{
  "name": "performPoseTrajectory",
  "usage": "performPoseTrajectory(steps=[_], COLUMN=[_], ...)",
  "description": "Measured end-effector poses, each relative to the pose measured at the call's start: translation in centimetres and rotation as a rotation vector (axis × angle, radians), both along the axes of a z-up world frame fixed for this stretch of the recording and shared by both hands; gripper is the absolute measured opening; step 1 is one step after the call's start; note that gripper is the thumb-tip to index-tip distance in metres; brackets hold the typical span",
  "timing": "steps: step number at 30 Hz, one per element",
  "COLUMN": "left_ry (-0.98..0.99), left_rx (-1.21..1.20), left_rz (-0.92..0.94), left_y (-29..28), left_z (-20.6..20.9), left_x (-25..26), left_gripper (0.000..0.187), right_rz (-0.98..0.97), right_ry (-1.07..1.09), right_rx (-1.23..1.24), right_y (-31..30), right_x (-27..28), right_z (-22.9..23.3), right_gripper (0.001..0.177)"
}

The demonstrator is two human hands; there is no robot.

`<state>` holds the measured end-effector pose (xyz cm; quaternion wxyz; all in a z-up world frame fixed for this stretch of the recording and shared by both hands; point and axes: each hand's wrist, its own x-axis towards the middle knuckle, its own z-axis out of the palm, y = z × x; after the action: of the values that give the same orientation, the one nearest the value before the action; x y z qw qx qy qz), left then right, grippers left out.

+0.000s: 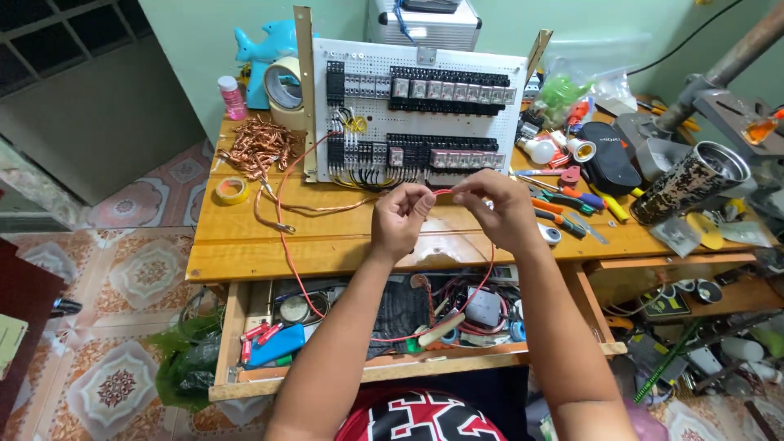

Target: Wiring an electrical relay panel by stripping wire ends and connecting them to terminals.

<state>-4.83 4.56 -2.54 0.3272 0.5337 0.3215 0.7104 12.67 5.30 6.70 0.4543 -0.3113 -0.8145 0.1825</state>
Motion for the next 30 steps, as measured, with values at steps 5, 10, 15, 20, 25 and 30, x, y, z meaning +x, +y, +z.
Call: performPoseTrajectory(steps=[5,10,15,20,25,30], left_ry=[0.006,0.095,0.315,0.329,0.327,0.398], left_rx=[0.035,0.075,0.160,0.091,0.020,-0.316], left_rz=[-0.054,-0.084,0.085,0.162,0.153,-0.243], left_y=[-0.8,-1.3,-1.4,-1.2,-0.9,-1.0], left_z=[0.9,1.5,1.9,1.6,1.2,0.9], left_x=[1.0,0.9,1.3,1.5,1.5,0.6], left_gripper=[0.009,0.015,0.012,0.016,0.020,0.020], right_rz=[0.215,0.228,0.200,0.147,0.072,0.045], right_ry=[0.378,0.672,0.763,0.652,0.602,0.696], right_rx=[-0.175,-0.189,-0.077,0.104,0.255,0.072], right_y=[1.3,0.6,0.1,-1.6,-2.0,-0.3], right_x=[0.5,-0.6,0.4,0.1,-0.1,1.3], right_z=[-3.8,-3.5,-3.5,-2.3,-2.3,-3.8], right_gripper=[0.010,0.009,0.012,0.009,0.010,0.010])
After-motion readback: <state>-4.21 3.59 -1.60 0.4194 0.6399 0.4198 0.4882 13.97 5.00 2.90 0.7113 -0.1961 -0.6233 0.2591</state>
